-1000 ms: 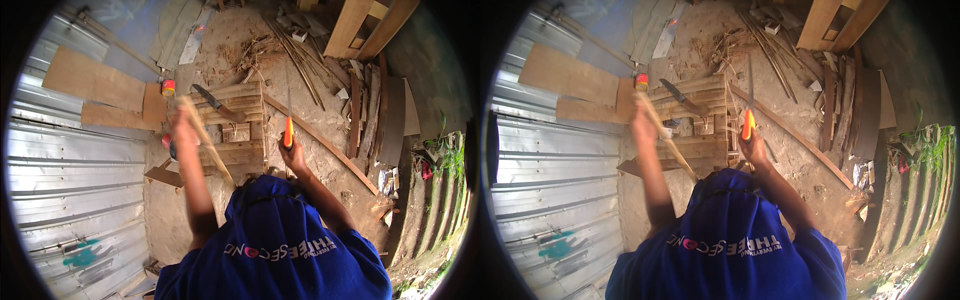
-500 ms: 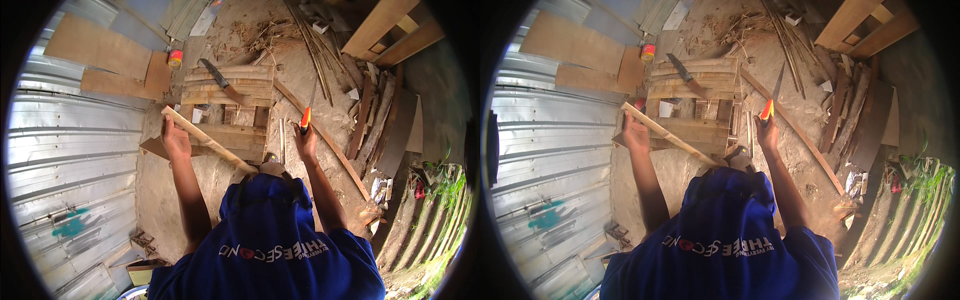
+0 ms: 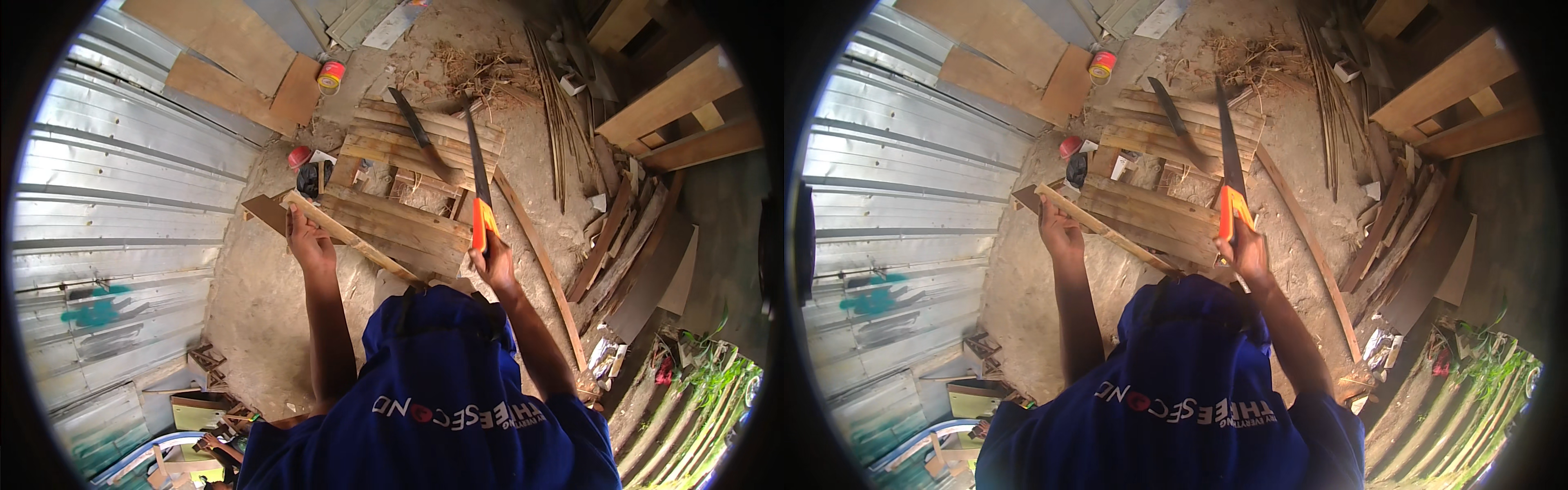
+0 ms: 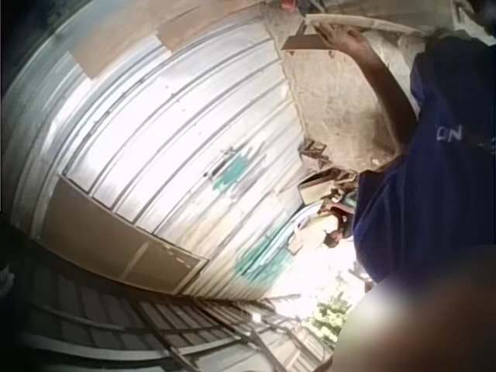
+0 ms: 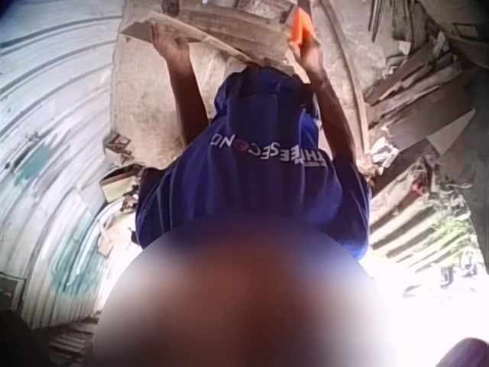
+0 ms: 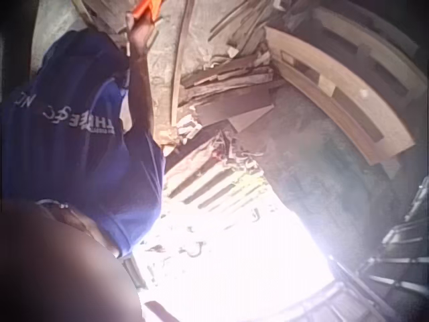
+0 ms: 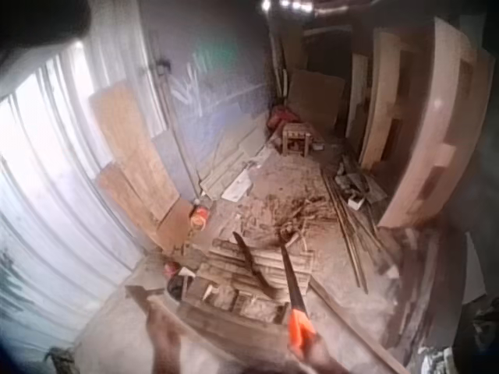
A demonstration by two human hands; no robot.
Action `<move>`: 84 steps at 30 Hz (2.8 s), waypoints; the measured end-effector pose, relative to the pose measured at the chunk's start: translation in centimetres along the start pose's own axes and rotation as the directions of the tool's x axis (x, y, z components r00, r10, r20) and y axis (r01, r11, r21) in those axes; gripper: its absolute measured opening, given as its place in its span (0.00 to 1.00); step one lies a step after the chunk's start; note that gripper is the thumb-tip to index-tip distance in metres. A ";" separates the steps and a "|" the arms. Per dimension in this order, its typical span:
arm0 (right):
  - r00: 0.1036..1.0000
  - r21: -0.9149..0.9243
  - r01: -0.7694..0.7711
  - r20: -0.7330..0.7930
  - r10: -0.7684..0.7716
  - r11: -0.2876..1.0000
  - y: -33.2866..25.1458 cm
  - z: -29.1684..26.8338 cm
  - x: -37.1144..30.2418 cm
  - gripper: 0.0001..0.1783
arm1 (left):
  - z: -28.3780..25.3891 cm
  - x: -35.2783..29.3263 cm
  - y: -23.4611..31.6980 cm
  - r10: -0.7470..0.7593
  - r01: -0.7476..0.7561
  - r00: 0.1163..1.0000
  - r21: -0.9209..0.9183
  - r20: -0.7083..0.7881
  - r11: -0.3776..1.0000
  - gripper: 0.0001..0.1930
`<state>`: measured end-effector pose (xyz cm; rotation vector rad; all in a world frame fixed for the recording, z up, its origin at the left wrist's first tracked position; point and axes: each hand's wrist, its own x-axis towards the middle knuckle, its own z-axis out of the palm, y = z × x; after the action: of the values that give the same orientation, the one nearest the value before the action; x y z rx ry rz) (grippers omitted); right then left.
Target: The person uses a hand saw to cut a small wooden stick placed on a wooden pallet. After cutting, the person picks up a knife and scrapes the cut piece of wood.
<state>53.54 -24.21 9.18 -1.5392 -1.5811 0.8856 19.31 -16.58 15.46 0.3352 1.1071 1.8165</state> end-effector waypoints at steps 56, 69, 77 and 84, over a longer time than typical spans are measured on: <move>0.904 -0.482 -0.165 -0.422 -0.064 0.861 -4.1 19.6 20.7 0.18 | 4.9 18.0 12.6 0.123 0.024 0.849 -0.271 0.513 0.962 0.14; 0.999 0.172 -0.042 0.003 0.042 0.984 -31.9 18.5 11.4 0.15 | 2.5 12.3 15.6 0.080 -0.183 0.889 0.188 0.451 0.965 0.14; 0.978 0.023 0.207 -0.001 -0.207 0.978 -30.4 20.2 9.7 0.15 | -0.9 9.4 14.8 0.163 -0.223 0.911 0.118 0.378 0.968 0.13; 0.953 0.013 0.293 0.076 -0.293 0.956 -29.1 21.3 9.3 0.15 | -2.9 9.8 14.9 0.175 -0.220 0.904 0.072 0.391 0.973 0.14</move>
<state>20.84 -15.61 24.72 -1.2376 -1.8067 0.7851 3.84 -12.08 23.56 0.8616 0.9255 1.7641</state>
